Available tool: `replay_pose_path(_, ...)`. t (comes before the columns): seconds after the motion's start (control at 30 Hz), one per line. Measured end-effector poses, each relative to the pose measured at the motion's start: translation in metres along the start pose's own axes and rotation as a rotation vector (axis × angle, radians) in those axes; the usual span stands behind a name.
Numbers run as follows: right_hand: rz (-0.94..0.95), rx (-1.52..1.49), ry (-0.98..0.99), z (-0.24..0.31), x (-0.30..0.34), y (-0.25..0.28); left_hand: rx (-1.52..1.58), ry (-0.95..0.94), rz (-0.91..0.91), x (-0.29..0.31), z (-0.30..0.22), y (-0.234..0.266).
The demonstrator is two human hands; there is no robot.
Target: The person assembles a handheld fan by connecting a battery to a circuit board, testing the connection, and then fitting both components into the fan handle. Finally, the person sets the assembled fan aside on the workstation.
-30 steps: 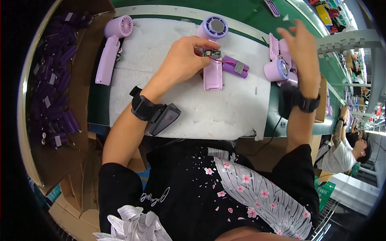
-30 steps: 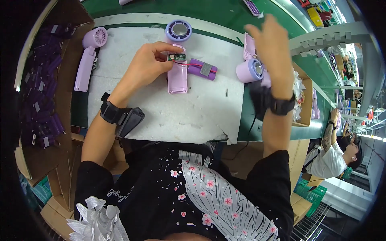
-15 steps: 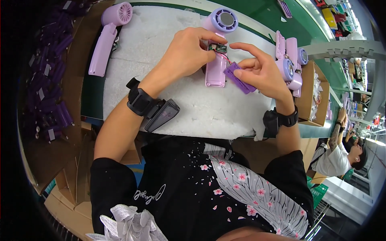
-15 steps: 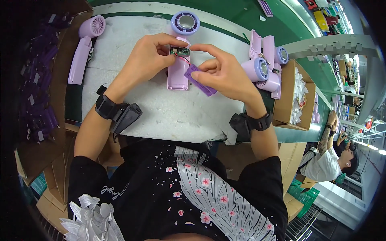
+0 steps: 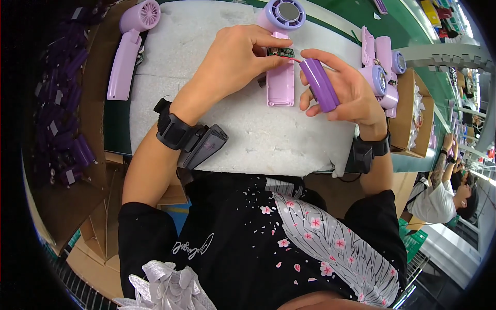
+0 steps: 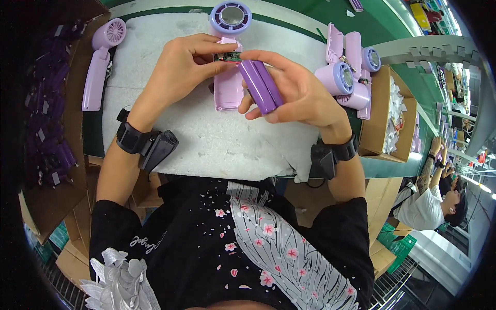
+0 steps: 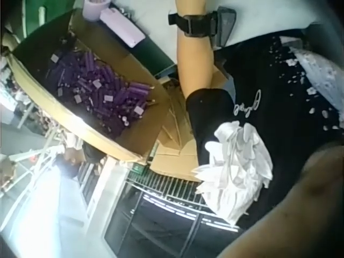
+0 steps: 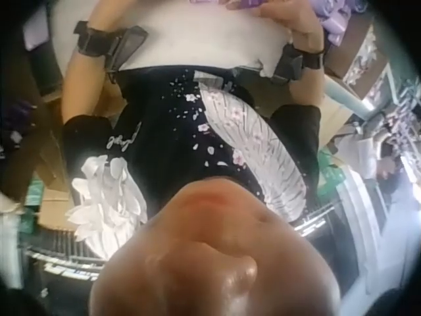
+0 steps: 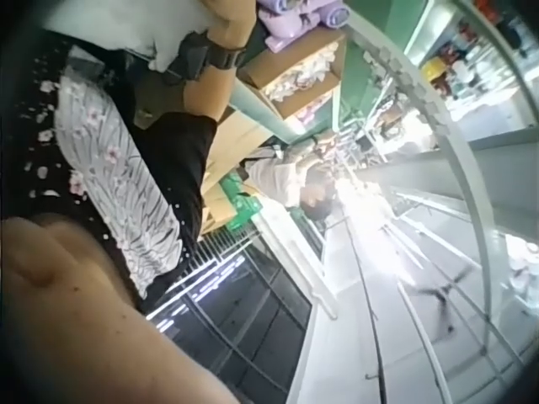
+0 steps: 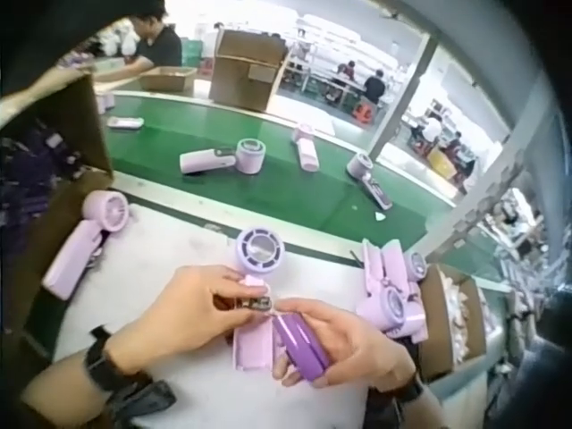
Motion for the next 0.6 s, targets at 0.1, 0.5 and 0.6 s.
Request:
replay_pose_path(0.1, -0.041, 0.103, 0.034, 0.001, -0.002, 0.007, -0.033, -0.006, 0.001, 0.000, -0.003, 0.001)
replay_pose_path(0.5, -0.180, 0.429, 0.187, -0.007, -0.008, 0.004, -0.080, -0.067, -0.016, 0.004, -0.006, 0.000)
replay_pose_path(0.6, -0.191, 0.589, 0.225, -0.008, -0.009, -0.004, -0.088, -0.103, -0.020, 0.003, -0.009, 0.003)
Point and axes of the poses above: each hand's wrist, its own x-axis away from the middle knuckle, its own y-axis out of the back of the hand, z = x × y, the point moved 3 cm from there along -x, towards the middle knuckle, and after that the axes turned 7 degrees about -z, right-handed, at the moved point
